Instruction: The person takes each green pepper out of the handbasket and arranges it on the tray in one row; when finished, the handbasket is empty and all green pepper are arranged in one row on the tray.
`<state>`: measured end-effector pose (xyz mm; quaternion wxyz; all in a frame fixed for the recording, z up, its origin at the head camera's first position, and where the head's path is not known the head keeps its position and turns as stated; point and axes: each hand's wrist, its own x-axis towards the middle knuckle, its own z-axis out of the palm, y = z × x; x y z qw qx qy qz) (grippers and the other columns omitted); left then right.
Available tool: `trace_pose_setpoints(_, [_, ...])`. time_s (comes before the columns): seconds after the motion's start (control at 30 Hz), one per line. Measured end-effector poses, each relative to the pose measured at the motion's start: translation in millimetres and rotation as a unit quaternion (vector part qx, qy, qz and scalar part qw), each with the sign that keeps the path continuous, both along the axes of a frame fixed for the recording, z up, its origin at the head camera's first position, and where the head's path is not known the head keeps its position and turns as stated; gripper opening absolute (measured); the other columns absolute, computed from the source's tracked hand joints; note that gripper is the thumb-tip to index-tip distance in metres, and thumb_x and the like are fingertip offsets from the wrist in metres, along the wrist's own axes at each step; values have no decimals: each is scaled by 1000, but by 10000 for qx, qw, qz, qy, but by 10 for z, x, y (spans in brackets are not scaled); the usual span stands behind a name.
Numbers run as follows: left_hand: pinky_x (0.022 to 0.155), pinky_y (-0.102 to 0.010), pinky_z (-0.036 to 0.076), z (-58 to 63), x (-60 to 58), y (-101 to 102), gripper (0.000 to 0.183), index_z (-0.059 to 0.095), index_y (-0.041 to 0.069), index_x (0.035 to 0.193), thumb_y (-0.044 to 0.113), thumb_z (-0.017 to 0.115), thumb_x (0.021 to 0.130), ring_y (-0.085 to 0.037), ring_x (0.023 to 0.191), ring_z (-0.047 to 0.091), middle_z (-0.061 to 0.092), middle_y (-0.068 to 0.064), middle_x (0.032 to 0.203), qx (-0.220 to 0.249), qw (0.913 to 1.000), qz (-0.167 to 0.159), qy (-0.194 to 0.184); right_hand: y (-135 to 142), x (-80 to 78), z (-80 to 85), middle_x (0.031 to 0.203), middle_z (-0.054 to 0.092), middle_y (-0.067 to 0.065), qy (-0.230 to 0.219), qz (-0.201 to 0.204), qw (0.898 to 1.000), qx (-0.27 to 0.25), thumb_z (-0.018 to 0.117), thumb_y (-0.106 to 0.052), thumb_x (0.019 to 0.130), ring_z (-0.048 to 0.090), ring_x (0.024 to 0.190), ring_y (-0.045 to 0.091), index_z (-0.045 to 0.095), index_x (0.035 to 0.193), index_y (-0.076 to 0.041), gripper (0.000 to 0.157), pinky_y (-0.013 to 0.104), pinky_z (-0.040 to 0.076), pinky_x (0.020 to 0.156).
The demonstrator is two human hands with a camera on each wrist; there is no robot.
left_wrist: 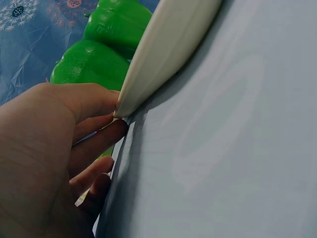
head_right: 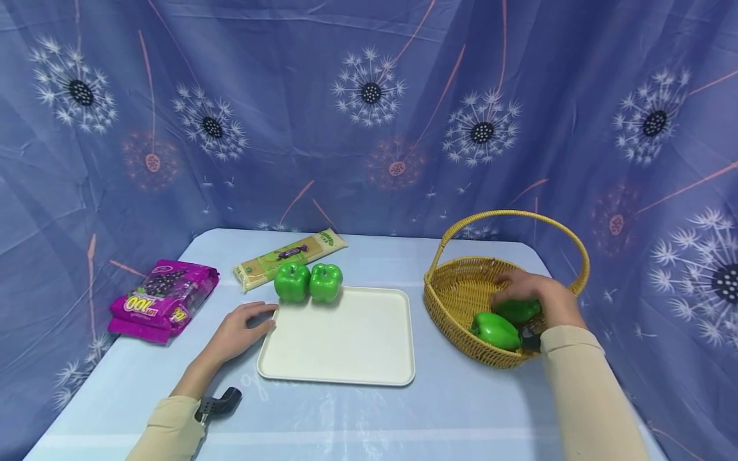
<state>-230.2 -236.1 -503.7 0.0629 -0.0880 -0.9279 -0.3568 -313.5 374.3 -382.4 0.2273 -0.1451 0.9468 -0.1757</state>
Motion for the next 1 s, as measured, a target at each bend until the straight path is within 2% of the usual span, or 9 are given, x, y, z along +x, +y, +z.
trace_pose_setpoints(0.2, [104,-62,29,7,3,5,41,65,17,127,34,68,89,-38,127,43,52,-18,135,-32,10000,7,-46,-21,-6,-44,134,36,38,89,10,9998,157,71,-42,85,31,123,57,46,134,9,75,64,36,95])
trace_pose_setpoints(0.53, [105,-61,29,21,15,0,41,65,17,127,33,69,89,-38,127,43,52,-18,135,-35,10000,49,-55,-27,8,-82,126,45,36,193,-37,9995,266,73,-38,83,42,116,52,51,127,10,68,58,43,89])
trace_pose_setpoints(0.8, [105,-60,29,21,10,-1,41,65,18,127,34,68,89,-37,128,43,52,-18,135,-46,9999,43,-91,-98,-5,-94,125,47,36,198,27,9991,371,74,-38,81,43,115,53,52,128,9,69,58,44,87])
trace_pose_setpoints(1.0, [104,-60,30,19,8,-2,42,65,16,127,35,67,90,-39,128,42,51,-19,135,-31,10000,23,-68,-82,-37,-123,117,55,29,194,72,9986,492,74,-36,82,50,108,46,58,121,7,60,54,47,84])
